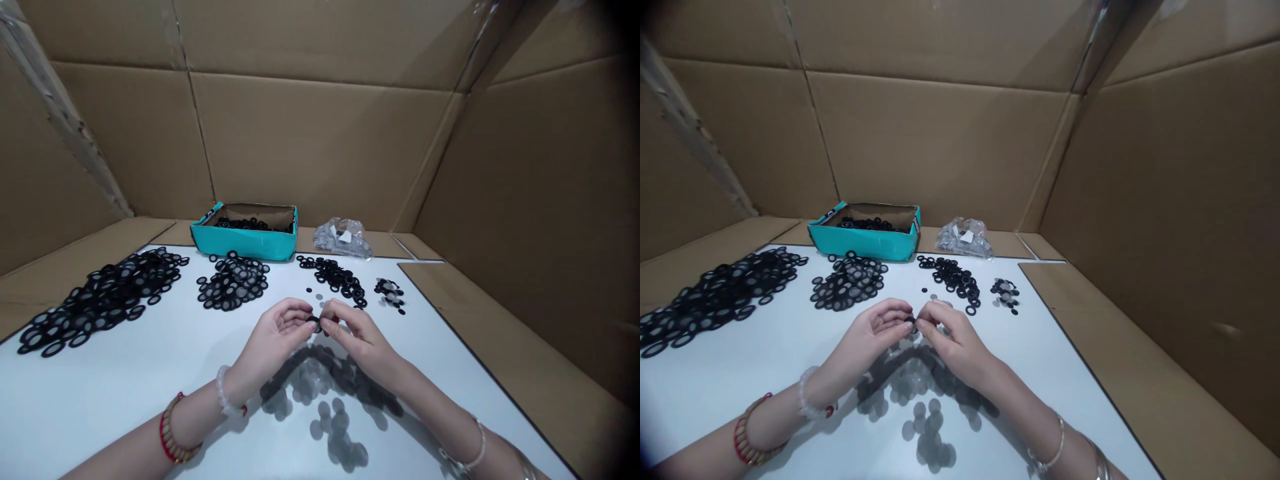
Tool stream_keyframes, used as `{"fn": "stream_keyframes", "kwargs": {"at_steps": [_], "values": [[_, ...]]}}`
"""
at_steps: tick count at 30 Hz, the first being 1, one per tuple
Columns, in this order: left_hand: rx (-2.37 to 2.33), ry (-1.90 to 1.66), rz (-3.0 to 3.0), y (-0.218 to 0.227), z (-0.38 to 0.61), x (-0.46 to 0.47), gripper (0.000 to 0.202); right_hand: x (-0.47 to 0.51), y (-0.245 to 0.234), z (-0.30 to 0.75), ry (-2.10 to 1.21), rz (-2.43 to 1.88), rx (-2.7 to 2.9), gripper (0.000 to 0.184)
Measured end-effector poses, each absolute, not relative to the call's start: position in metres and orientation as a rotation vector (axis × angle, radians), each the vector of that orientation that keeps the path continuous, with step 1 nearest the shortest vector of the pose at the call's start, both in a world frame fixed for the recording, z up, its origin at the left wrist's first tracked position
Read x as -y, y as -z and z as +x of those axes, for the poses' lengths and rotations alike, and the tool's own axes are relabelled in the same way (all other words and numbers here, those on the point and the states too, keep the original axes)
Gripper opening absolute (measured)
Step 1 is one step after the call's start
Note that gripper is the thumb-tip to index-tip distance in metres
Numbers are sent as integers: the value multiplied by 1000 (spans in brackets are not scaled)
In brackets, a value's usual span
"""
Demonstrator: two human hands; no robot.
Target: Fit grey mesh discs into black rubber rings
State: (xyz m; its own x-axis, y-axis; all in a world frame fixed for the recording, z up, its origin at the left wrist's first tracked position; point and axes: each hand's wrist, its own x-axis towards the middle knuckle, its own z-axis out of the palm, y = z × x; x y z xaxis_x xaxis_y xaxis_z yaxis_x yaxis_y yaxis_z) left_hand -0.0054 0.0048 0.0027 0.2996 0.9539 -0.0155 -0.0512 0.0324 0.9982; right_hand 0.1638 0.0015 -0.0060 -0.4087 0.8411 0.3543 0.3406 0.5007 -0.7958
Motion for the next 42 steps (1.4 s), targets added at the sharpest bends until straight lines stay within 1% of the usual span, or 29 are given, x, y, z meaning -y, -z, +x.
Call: {"fn": "stream_keyframes", "kwargs": {"at_steps": [13, 18, 28, 32, 36, 42], "values": [[-935, -1084, 1368, 1, -8, -7, 10, 1, 9, 158, -699, -985, 2057, 18], [-954, -1083, 1332, 1, -8, -7, 14, 3, 11, 155, -775, -985, 2001, 9], [-921, -992, 1369, -4, -12, -10, 20, 3, 6, 158, -715, -1014, 1994, 12], [-901, -937, 1345, -4, -15, -13, 20, 3, 7, 157, -703, -1010, 1983, 9], [-829, -909, 1282, -1, -15, -14, 20, 0, 11, 156, -731, -1022, 1889, 7], [-861, -926, 1200, 0, -12, -12, 21, -5, 15, 157, -793, -1046, 1815, 10]]}}
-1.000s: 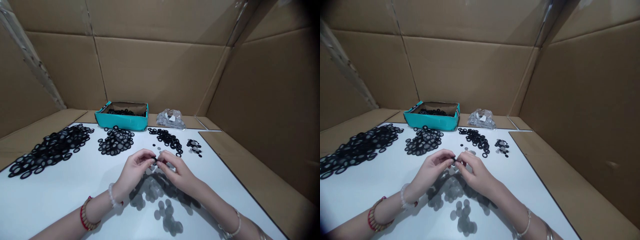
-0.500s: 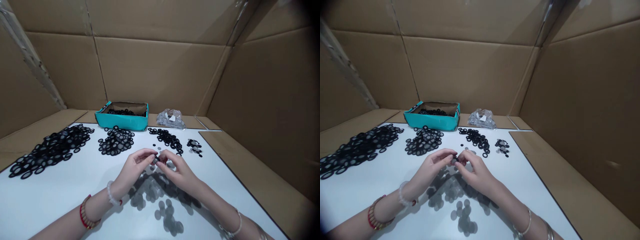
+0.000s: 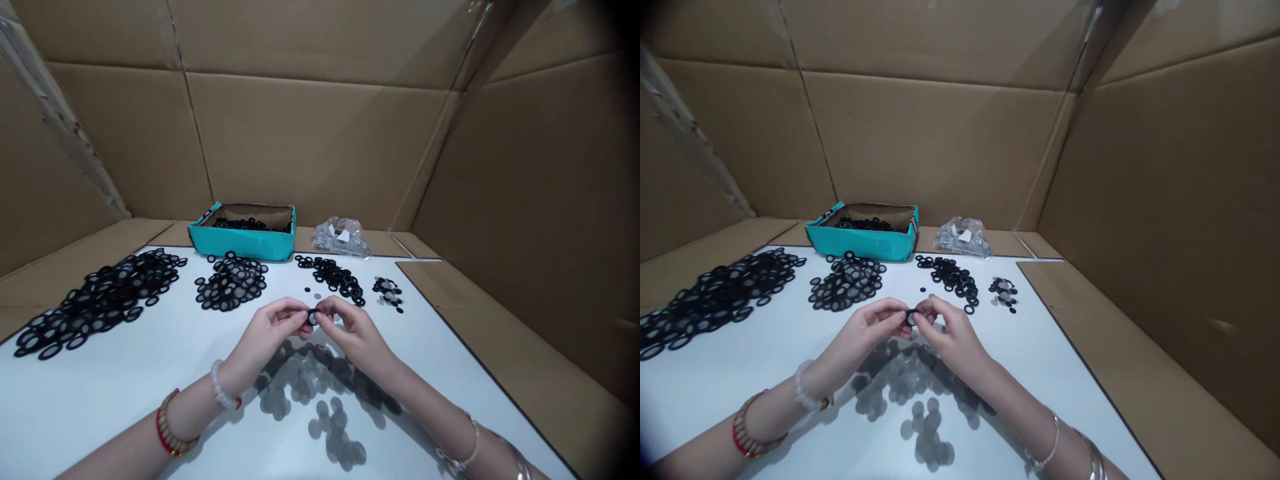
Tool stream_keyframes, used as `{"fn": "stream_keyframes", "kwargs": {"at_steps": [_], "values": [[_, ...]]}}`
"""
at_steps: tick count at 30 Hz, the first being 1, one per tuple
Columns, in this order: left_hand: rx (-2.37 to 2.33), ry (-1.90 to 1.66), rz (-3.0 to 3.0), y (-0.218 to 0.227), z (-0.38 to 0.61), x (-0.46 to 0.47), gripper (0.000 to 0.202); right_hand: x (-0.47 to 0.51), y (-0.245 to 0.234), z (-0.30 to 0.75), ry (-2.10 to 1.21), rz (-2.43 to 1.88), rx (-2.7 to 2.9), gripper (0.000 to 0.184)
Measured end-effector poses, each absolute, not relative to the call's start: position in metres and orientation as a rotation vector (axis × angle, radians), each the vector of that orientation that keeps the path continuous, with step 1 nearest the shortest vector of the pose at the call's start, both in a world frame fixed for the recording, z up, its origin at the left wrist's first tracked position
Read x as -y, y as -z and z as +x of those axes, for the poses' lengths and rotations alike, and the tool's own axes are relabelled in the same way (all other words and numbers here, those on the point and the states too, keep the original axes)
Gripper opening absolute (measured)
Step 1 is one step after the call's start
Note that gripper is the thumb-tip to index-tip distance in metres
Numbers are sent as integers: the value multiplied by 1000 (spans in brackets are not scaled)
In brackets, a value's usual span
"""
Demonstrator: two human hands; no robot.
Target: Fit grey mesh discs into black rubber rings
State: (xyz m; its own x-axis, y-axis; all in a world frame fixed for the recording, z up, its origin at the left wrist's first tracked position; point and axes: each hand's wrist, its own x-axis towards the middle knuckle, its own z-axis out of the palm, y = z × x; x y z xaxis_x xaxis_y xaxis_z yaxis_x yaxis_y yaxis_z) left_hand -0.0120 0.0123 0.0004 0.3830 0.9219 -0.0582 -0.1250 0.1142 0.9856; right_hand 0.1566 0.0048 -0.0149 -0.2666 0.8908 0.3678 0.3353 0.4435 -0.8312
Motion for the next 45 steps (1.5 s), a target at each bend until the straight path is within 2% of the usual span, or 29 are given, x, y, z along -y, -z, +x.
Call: {"fn": "stream_keyframes", "kwargs": {"at_steps": [13, 23, 29, 35, 45], "values": [[-832, -930, 1078, 11, -11, -18, 26, -14, 32, 152, -1032, -1046, 1679, 27], [-819, -984, 1080, 24, -6, -26, 37, -25, 46, 147, -1121, -1044, 1602, 38], [-930, -1043, 1272, 28, -6, -29, 29, -31, 56, 144, -1051, -1100, 1647, 42], [-891, -1035, 1168, 32, -7, -32, 26, -29, 54, 144, -1070, -1080, 1654, 41], [-891, -963, 1181, 7, -14, -25, 17, -24, 40, 146, -1255, -1006, 1561, 33]]}}
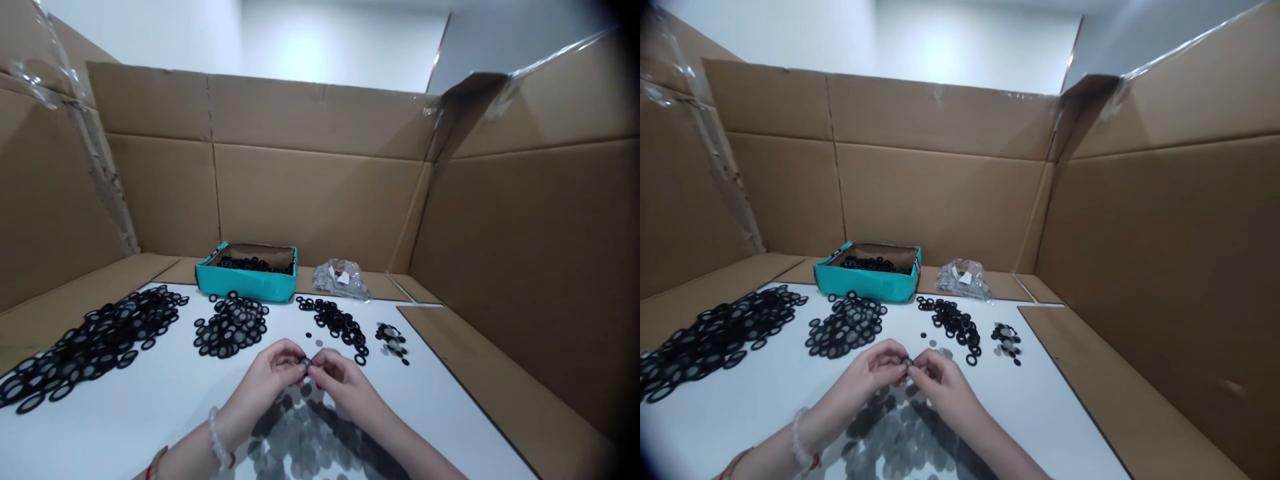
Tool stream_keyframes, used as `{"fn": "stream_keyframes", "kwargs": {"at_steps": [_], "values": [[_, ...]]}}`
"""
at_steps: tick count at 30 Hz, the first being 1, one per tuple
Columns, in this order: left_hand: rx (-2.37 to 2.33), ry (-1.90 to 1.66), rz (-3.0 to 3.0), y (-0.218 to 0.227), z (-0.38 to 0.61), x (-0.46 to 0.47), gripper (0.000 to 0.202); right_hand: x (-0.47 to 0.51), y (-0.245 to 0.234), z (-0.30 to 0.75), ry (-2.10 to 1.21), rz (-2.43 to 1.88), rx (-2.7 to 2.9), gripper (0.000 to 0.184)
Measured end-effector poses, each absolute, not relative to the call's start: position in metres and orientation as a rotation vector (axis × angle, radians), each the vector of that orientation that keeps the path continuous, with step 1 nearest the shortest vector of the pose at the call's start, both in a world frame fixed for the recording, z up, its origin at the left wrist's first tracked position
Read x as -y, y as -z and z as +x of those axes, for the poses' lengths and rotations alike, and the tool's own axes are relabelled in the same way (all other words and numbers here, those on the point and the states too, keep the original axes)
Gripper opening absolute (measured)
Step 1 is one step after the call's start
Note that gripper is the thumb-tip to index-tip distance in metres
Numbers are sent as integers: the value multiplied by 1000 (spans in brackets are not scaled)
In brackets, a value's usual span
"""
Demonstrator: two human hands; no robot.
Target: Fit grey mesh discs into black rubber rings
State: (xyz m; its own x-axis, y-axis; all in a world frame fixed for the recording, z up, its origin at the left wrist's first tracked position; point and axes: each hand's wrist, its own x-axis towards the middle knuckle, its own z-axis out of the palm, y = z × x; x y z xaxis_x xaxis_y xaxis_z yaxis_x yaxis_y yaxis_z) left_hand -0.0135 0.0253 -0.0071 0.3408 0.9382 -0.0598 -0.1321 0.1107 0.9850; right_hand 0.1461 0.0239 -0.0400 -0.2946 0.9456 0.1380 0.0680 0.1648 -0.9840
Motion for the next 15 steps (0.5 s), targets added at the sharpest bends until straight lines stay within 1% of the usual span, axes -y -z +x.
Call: {"fn": "stream_keyframes", "kwargs": {"at_steps": [6, 15], "values": [[-862, -914, 1147, 7, -17, -26, 20, -22, 32, 148, -1225, -1102, 1531, 41], [-833, -906, 1065, 8, -14, -22, 17, -21, 30, 147, -1263, -1125, 1497, 42]]}}
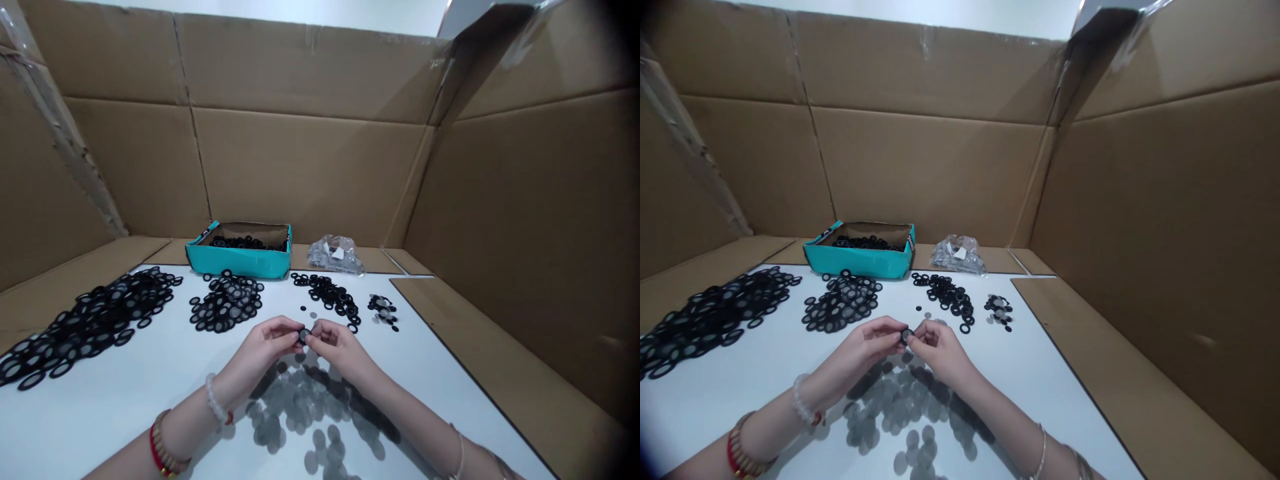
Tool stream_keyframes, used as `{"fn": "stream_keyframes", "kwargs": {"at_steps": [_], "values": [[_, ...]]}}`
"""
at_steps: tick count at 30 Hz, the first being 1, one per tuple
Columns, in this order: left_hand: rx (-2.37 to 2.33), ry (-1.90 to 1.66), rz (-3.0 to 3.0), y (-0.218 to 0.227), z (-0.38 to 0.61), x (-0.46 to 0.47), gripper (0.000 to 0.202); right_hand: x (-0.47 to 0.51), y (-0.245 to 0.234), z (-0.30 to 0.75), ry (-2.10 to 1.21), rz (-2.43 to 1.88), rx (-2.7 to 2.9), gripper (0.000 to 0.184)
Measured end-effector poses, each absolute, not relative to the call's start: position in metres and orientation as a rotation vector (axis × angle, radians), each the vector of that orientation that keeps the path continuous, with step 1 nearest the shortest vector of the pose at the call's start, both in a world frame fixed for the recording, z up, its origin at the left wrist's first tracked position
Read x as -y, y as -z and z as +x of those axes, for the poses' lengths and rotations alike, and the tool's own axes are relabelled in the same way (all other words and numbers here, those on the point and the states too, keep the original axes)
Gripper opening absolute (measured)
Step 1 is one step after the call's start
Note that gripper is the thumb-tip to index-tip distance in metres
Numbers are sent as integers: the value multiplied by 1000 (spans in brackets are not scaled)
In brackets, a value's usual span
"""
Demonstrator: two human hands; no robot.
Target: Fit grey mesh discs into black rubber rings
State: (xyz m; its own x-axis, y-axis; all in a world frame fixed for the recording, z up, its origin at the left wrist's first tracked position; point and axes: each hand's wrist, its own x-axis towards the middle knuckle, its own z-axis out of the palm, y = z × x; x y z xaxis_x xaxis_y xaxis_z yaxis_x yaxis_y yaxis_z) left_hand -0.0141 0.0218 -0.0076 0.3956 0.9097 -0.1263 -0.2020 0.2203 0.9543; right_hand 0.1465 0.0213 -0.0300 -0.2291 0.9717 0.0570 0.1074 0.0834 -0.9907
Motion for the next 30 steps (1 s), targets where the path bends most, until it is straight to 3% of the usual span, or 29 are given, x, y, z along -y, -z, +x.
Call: {"fn": "stream_keyframes", "kwargs": {"at_steps": [10, 18, 30], "values": [[-967, -889, 1218, 1, -12, -22, 16, -20, 29, 149, -1322, -1060, 1544, 27], [-823, -890, 986, 8, -14, -21, 18, -12, 29, 151, -632, -1037, 1872, 9], [-781, -979, 830, 4, -12, -15, 19, -9, 22, 158, -373, -916, 1959, 14]]}}
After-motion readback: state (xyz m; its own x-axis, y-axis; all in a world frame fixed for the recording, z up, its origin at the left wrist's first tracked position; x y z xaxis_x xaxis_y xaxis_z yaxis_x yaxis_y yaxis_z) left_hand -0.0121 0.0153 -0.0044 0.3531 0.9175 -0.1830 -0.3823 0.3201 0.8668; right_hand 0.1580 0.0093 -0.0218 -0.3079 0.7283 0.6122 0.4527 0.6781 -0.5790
